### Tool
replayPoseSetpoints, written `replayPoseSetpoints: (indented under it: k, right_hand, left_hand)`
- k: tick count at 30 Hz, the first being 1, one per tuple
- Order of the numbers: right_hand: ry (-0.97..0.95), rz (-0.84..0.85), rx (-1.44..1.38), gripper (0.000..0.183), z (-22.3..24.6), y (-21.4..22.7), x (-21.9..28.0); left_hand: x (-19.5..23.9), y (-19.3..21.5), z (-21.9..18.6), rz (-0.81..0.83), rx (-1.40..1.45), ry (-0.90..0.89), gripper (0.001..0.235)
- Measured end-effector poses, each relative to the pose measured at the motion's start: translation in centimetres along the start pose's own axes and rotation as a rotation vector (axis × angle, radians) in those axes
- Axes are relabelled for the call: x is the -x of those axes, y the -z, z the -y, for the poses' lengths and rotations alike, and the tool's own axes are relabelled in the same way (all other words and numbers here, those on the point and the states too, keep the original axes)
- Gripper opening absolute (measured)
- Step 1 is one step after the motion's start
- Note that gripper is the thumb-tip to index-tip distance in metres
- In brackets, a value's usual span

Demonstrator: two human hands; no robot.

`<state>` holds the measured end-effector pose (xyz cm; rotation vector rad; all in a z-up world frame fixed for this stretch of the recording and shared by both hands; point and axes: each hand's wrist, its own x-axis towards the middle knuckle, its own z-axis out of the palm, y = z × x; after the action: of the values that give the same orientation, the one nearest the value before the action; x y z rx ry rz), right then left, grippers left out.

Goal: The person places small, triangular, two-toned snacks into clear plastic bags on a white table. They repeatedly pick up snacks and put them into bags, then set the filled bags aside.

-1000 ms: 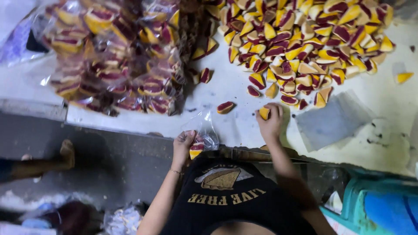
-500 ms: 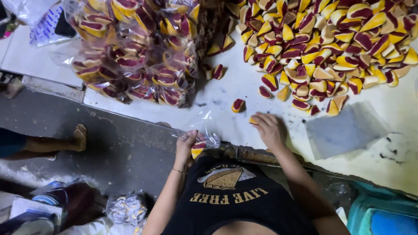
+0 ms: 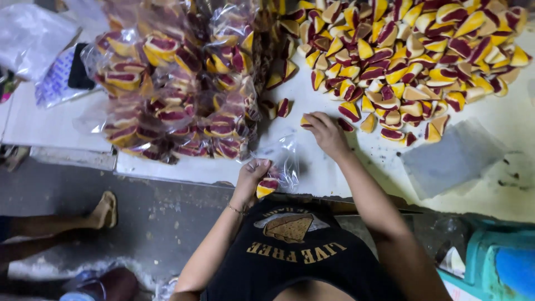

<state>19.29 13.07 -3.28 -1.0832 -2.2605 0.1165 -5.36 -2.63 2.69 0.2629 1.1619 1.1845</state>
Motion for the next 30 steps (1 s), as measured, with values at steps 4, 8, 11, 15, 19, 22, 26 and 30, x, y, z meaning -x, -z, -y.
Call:
replayPoseSetpoints:
  k: [4, 8, 11, 15, 19, 22, 26, 30]
  right_hand:
    - [0.074, -0.115, 0.141, 0.036, 0.8, -1.3, -0.8]
    - [-0.063, -0.180, 0.290, 0.039, -0.1, -4.9, 0.5]
    - [-0.203, -0.187, 0.175, 0.047, -1.7, -4.3, -1.8]
    - [-0.153, -0.165, 0.045, 0.036, -0.6, -2.2, -4.3]
    - [-0.049, -0.096, 0.140, 0.030, -1.9, -3.5, -2.0]
    - [-0.229, -0.099, -0.140, 0.033, -1.6, -1.1, -2.7]
    - [-0.347, -0.177, -0.315, 0.039, -0.1, -0.8, -0.9]
    - [-0.401, -0.359, -0.354, 0.036, 0.3, -1.2, 0.7]
  left_hand:
    - [-2.2, -0.2, -1.7, 0.080, -0.066, 0.034, 0.027]
    - [-2.5, -1.1, -4.8, 0.145, -0.142, 0.041, 0.029]
    - [-5.2, -0.5, -4.3, 0.193, -0.138, 0.070, 0.028]
    - [-5.6, 0.0, -3.5, 0.212, -0.091, 0.139, 0.030]
    - [-5.3, 0.2, -2.6, 0.183, -0.043, 0.130, 0.030]
    - [-6.3, 1.2, -0.5, 0.126, 0.002, 0.102, 0.029]
    - [-4.5, 0.0, -0.4, 0.056, 0.076, 0.053, 0.029]
    - [-3.2, -0.4, 1.0, -0.011, 0.104, 0.021, 0.028]
